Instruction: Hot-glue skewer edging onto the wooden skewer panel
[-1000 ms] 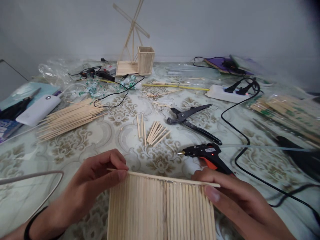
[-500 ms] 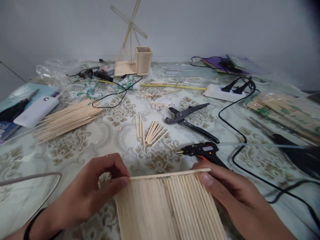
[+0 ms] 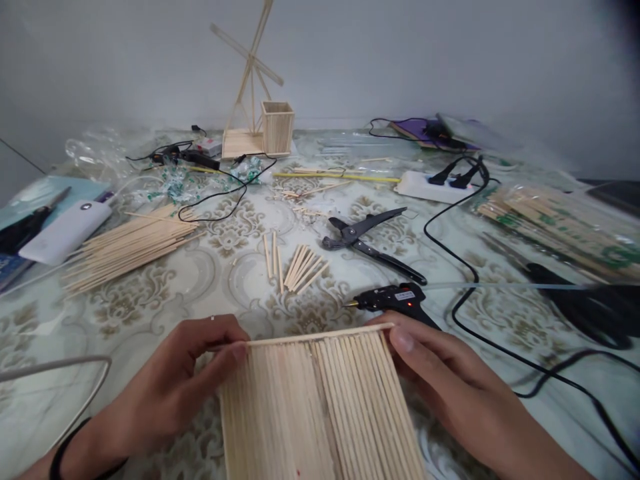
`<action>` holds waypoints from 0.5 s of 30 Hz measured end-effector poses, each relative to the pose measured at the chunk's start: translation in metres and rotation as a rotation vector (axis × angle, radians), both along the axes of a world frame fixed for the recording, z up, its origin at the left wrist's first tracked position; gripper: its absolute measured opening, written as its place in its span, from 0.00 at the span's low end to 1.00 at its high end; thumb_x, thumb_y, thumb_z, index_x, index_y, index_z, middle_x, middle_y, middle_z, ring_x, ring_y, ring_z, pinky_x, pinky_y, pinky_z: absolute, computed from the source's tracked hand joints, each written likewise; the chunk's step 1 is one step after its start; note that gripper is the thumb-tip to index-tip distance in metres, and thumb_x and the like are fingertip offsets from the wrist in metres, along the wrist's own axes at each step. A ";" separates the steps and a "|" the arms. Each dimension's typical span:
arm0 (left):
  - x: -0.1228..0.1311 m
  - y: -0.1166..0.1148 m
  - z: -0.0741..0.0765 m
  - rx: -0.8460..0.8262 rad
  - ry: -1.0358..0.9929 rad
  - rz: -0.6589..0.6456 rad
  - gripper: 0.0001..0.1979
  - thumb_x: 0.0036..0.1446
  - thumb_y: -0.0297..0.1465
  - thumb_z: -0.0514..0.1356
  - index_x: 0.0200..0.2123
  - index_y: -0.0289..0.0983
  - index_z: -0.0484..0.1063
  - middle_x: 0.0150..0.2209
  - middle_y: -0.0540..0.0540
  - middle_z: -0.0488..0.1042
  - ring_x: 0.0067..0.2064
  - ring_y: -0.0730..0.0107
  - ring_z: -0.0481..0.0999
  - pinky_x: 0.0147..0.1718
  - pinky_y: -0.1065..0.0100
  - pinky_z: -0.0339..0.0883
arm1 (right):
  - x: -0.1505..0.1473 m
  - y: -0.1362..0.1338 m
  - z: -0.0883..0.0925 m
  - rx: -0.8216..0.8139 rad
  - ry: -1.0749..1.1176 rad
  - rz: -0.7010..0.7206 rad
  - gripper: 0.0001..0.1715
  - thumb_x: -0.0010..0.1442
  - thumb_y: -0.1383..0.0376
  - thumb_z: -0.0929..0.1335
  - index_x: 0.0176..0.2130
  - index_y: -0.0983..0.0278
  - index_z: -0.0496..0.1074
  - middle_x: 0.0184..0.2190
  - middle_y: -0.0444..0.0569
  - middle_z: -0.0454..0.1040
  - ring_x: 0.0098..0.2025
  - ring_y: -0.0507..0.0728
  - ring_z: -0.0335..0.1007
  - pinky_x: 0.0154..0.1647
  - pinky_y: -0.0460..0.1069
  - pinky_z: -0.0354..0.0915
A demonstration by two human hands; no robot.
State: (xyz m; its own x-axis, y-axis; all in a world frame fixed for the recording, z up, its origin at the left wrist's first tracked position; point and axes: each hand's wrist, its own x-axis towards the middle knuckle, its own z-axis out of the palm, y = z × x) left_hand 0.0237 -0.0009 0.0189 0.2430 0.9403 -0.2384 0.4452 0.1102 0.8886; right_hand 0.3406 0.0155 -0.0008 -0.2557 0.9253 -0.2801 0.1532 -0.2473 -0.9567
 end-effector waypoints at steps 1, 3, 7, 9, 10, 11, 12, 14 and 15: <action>0.000 0.000 -0.001 -0.021 -0.021 -0.003 0.20 0.69 0.47 0.59 0.30 0.41 0.74 0.27 0.51 0.71 0.30 0.69 0.67 0.27 0.71 0.59 | 0.000 0.000 -0.001 -0.018 0.013 0.018 0.24 0.70 0.44 0.68 0.37 0.59 0.79 0.33 0.46 0.76 0.37 0.57 0.73 0.40 0.49 0.72; -0.001 0.001 -0.003 -0.042 -0.048 0.035 0.20 0.70 0.48 0.59 0.31 0.41 0.74 0.27 0.51 0.69 0.30 0.70 0.65 0.26 0.71 0.57 | -0.001 0.000 0.000 -0.044 0.010 0.061 0.24 0.70 0.44 0.67 0.40 0.59 0.80 0.33 0.46 0.75 0.36 0.56 0.72 0.40 0.49 0.73; -0.003 0.005 -0.006 -0.004 -0.099 0.195 0.21 0.68 0.49 0.61 0.29 0.40 0.74 0.25 0.52 0.65 0.28 0.71 0.62 0.26 0.71 0.56 | -0.004 -0.001 0.005 -0.036 -0.105 0.075 0.25 0.67 0.41 0.69 0.39 0.58 0.81 0.32 0.46 0.76 0.33 0.56 0.72 0.32 0.48 0.71; -0.003 0.008 -0.007 0.035 -0.144 0.283 0.20 0.67 0.48 0.62 0.29 0.40 0.75 0.26 0.52 0.68 0.30 0.70 0.63 0.27 0.72 0.59 | -0.006 -0.003 0.009 -0.052 -0.121 0.056 0.25 0.65 0.42 0.71 0.35 0.58 0.81 0.27 0.44 0.74 0.30 0.56 0.70 0.26 0.47 0.68; -0.004 0.010 -0.008 0.049 -0.168 0.320 0.19 0.66 0.48 0.63 0.30 0.40 0.76 0.27 0.52 0.69 0.30 0.70 0.64 0.28 0.72 0.60 | -0.007 -0.004 0.011 -0.067 -0.108 0.051 0.24 0.65 0.42 0.71 0.34 0.58 0.82 0.25 0.44 0.73 0.28 0.56 0.69 0.24 0.47 0.67; -0.003 0.011 -0.008 0.060 -0.189 0.349 0.18 0.65 0.47 0.64 0.30 0.41 0.77 0.27 0.52 0.70 0.30 0.70 0.65 0.29 0.72 0.60 | -0.008 -0.004 0.013 -0.083 -0.088 0.051 0.23 0.65 0.43 0.71 0.34 0.58 0.82 0.24 0.43 0.72 0.27 0.56 0.69 0.24 0.47 0.66; -0.003 0.013 -0.009 0.066 -0.203 0.370 0.17 0.64 0.47 0.65 0.30 0.41 0.78 0.27 0.52 0.71 0.30 0.70 0.65 0.28 0.72 0.60 | -0.009 -0.005 0.014 -0.097 -0.070 0.058 0.22 0.65 0.44 0.71 0.35 0.58 0.83 0.23 0.43 0.72 0.27 0.56 0.69 0.24 0.48 0.66; -0.002 0.014 -0.009 0.066 -0.217 0.387 0.17 0.64 0.47 0.66 0.30 0.41 0.78 0.26 0.52 0.72 0.30 0.70 0.65 0.28 0.71 0.61 | -0.010 -0.005 0.016 -0.110 -0.041 0.081 0.21 0.66 0.45 0.71 0.37 0.59 0.83 0.23 0.42 0.72 0.27 0.55 0.69 0.25 0.47 0.67; -0.002 0.014 -0.009 0.065 -0.222 0.387 0.17 0.63 0.47 0.66 0.30 0.41 0.78 0.26 0.52 0.72 0.30 0.69 0.65 0.28 0.71 0.61 | -0.010 -0.005 0.017 -0.110 -0.030 0.094 0.21 0.66 0.46 0.71 0.38 0.59 0.84 0.23 0.42 0.72 0.27 0.55 0.68 0.25 0.47 0.67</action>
State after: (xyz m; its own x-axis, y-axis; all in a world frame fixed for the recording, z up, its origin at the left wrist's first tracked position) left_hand 0.0219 0.0130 0.0104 -0.0911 0.9833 -0.1574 0.1798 0.1718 0.9686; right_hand 0.3307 0.0109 0.0163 -0.3295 0.8611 -0.3873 0.2091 -0.3334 -0.9193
